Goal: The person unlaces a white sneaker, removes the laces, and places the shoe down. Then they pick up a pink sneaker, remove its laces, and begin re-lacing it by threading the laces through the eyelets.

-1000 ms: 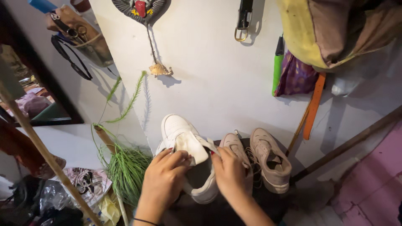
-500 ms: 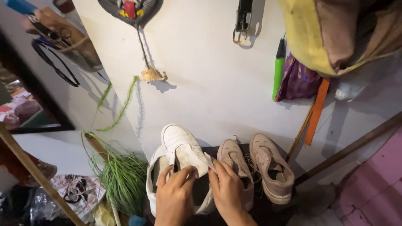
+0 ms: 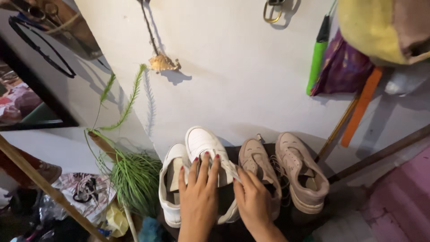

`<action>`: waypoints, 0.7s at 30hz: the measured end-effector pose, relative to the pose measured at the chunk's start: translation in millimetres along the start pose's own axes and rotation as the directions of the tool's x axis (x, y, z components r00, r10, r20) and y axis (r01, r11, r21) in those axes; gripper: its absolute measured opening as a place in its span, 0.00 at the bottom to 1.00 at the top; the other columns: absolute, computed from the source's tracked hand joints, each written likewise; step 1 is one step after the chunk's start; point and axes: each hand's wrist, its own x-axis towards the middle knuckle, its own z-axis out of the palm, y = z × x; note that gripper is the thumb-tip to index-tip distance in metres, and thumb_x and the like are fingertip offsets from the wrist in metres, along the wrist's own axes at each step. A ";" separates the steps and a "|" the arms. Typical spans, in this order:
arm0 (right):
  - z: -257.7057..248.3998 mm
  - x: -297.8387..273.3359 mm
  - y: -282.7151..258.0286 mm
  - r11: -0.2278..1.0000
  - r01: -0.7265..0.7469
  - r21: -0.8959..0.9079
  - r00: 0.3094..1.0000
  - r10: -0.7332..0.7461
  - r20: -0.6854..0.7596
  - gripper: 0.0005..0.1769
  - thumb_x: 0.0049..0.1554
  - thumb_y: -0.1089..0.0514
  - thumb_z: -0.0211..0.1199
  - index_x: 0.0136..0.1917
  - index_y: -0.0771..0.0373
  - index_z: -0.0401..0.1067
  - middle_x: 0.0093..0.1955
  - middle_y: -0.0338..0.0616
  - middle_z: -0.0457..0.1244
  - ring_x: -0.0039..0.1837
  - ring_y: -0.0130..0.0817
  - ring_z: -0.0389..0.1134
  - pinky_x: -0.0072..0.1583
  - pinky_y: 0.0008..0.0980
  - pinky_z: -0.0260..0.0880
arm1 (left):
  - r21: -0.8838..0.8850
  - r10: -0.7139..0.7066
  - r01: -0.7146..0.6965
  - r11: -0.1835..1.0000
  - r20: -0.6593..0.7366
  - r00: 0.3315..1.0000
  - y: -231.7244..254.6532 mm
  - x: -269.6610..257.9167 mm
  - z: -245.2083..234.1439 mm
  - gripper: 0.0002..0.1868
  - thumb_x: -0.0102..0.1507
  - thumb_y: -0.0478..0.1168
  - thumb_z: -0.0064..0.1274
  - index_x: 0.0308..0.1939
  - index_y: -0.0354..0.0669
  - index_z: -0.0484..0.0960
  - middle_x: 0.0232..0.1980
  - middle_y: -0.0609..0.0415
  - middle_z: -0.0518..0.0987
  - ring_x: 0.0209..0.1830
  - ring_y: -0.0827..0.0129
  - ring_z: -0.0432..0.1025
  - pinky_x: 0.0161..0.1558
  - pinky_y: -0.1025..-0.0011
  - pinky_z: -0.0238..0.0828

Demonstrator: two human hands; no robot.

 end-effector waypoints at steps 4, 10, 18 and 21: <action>3.8 1.8 7.7 0.993 -0.099 0.057 0.995 0.098 0.019 0.17 0.57 0.64 0.59 0.59 0.72 0.73 0.49 0.57 0.70 0.44 0.46 0.75 0.44 0.36 0.73 | -0.105 -0.006 0.009 0.994 0.030 1.000 0.6 3.0 0.8 0.38 0.54 0.32 0.48 0.72 0.38 0.66 0.71 0.47 0.69 0.71 0.51 0.62 0.70 0.46 0.47; 2.4 1.0 16.7 0.995 -0.094 0.044 0.995 0.095 -0.024 0.16 0.58 0.66 0.57 0.59 0.72 0.73 0.46 0.59 0.69 0.43 0.50 0.73 0.44 0.39 0.71 | -0.103 0.068 -0.067 0.992 0.002 0.998 -2.3 2.8 -1.3 0.28 0.54 0.33 0.50 0.61 0.40 0.79 0.66 0.52 0.76 0.69 0.53 0.65 0.72 0.45 0.47; 12.4 7.1 25.8 0.989 -0.142 0.032 0.985 0.145 -0.093 0.16 0.59 0.64 0.57 0.60 0.71 0.73 0.44 0.63 0.69 0.45 0.54 0.72 0.46 0.42 0.70 | -0.074 0.049 -0.055 0.996 -0.082 0.995 0.6 2.8 5.0 0.16 0.57 0.36 0.52 0.48 0.41 0.86 0.55 0.53 0.83 0.68 0.55 0.68 0.75 0.41 0.41; 9.5 10.5 19.4 0.945 -0.327 0.002 0.945 0.327 0.003 0.16 0.58 0.60 0.56 0.57 0.67 0.75 0.41 0.57 0.70 0.39 0.48 0.73 0.41 0.42 0.69 | 0.004 0.140 -0.140 0.990 -0.009 0.990 0.8 9.3 11.4 0.13 0.59 0.37 0.52 0.43 0.39 0.87 0.55 0.51 0.84 0.71 0.56 0.68 0.77 0.42 0.41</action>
